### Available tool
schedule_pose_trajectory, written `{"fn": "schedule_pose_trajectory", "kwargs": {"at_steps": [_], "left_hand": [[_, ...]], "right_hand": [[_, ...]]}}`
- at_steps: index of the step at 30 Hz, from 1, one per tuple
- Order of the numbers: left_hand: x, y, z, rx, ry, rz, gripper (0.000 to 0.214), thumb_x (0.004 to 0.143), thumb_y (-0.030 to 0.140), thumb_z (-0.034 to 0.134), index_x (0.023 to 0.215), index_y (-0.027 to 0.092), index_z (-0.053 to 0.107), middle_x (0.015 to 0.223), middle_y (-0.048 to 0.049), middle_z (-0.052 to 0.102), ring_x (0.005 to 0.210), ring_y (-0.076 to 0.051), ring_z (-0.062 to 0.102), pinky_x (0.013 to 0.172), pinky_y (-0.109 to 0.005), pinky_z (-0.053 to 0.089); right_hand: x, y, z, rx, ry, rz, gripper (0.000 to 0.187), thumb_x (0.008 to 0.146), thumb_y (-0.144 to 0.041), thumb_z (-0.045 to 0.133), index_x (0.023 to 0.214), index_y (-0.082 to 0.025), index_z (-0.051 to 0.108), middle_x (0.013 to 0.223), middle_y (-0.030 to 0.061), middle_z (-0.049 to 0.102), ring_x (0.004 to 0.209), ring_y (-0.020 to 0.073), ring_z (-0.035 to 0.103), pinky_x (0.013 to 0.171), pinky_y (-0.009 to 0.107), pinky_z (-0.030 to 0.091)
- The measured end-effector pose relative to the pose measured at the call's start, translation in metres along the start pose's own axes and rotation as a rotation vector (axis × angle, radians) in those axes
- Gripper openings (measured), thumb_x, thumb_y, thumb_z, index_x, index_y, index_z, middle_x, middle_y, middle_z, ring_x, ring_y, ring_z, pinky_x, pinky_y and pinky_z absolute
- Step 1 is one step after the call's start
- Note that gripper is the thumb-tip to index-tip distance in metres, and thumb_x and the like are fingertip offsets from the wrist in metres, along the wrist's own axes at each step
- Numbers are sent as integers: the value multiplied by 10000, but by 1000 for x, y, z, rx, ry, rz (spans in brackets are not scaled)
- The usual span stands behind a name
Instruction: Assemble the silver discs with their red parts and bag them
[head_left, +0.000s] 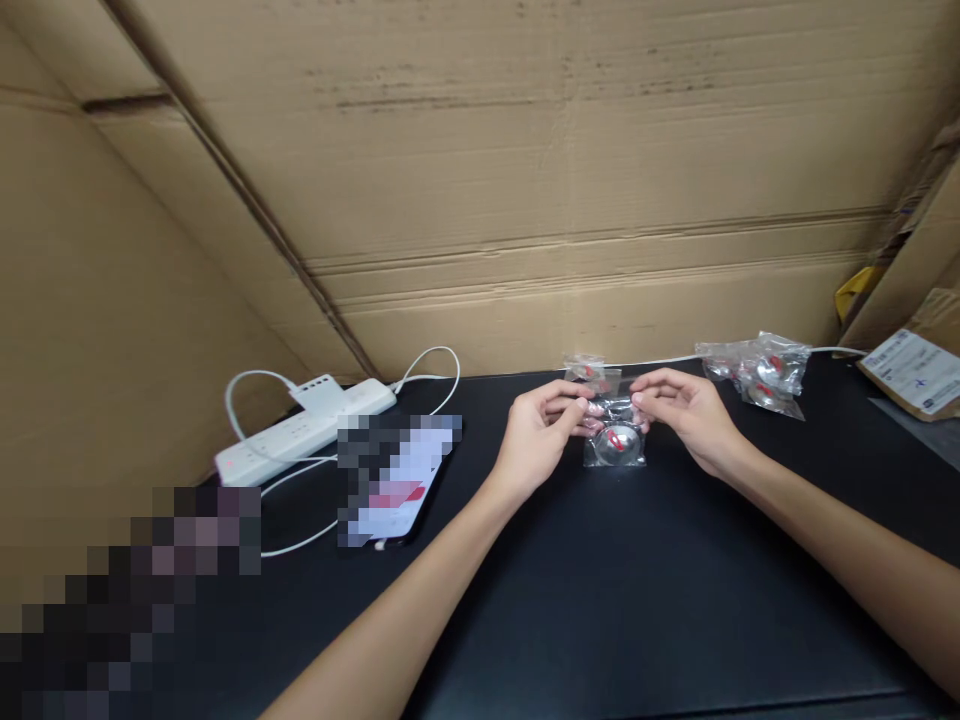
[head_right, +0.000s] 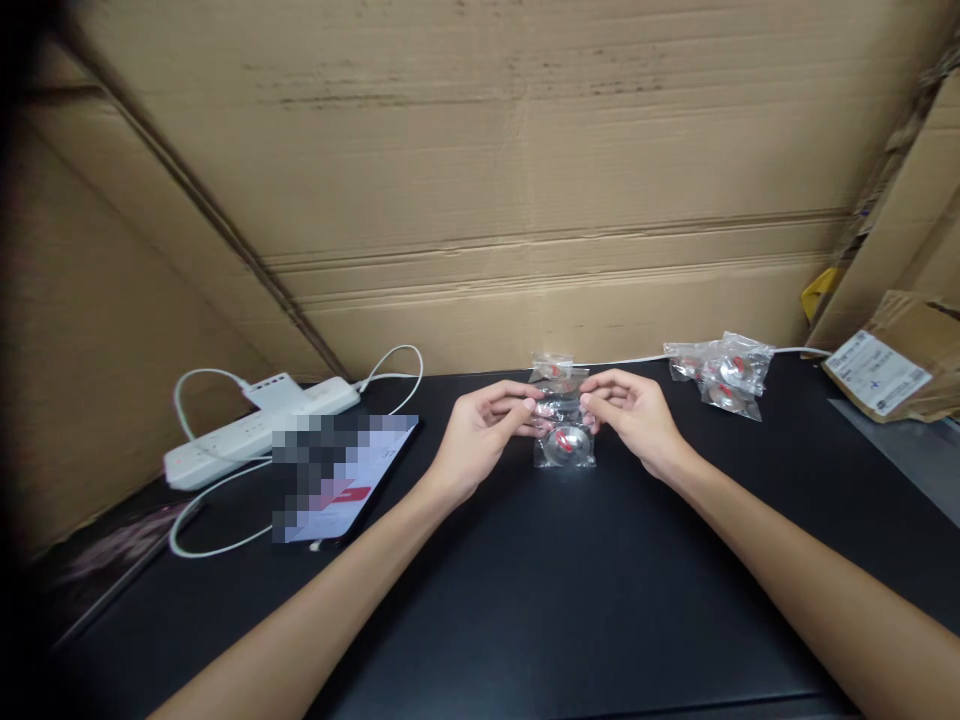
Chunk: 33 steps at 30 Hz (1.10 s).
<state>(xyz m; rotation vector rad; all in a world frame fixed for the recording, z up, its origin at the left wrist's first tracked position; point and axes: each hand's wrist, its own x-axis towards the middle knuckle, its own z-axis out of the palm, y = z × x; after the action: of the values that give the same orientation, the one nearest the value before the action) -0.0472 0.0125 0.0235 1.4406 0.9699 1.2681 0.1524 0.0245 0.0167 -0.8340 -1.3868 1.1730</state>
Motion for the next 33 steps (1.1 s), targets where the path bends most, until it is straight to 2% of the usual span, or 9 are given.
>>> {"fn": "schedule_pose_trajectory", "kwargs": {"at_steps": [4,9,14,18,22,27,33], "left_hand": [[0,-1,-1,54,-38,58,220,789,242,689,976,130,659,762,-49,705,686,-166,688,685,-314,600],[-1,-2,-1,37,-34,48,172,811,236,654,940,123,649,659,-20,644,565,-149,643,574,-309,589],[0,2,-3,-10,-105,48,259,827,202,633,1082,164,607,717,-4,633,596,-142,647,581,-291,579],[1,3,-3,18,-127,40,126,854,235,607,953,161,632,766,-22,622,622,-129,634,577,-265,562],[1,2,-4,32,-110,14,144,855,292,614,874,152,639,755,-34,619,618,-133,623,578,-282,572],[0,-1,-3,52,-86,9,210,842,336,643,873,129,646,747,-58,633,632,-156,634,563,-299,576],[1,-3,-3,65,-80,60,175,818,262,663,945,150,621,713,-26,630,617,-152,638,558,-286,571]], "right_hand": [[0,0,-1,-7,-20,6,246,743,-295,768,953,-178,719,662,7,651,567,133,584,602,320,507],[0,0,-1,-24,-32,-5,222,760,-299,755,955,-193,750,654,12,666,549,131,571,589,323,493],[1,2,-2,-25,-22,-45,148,770,-273,741,895,-200,771,698,26,685,561,129,581,590,316,486],[0,0,-1,-56,-33,-71,123,784,-266,718,873,-205,777,727,29,666,575,129,583,582,312,481],[-1,-6,0,-114,-56,-90,140,789,-285,706,876,-206,782,777,39,644,598,127,572,558,303,482],[-2,-9,0,-160,-65,-117,171,821,-329,679,872,-203,782,829,53,636,618,122,567,571,300,490],[-1,-4,1,-190,-53,-124,184,803,-346,708,894,-195,760,884,60,647,652,131,575,583,299,498]]}}
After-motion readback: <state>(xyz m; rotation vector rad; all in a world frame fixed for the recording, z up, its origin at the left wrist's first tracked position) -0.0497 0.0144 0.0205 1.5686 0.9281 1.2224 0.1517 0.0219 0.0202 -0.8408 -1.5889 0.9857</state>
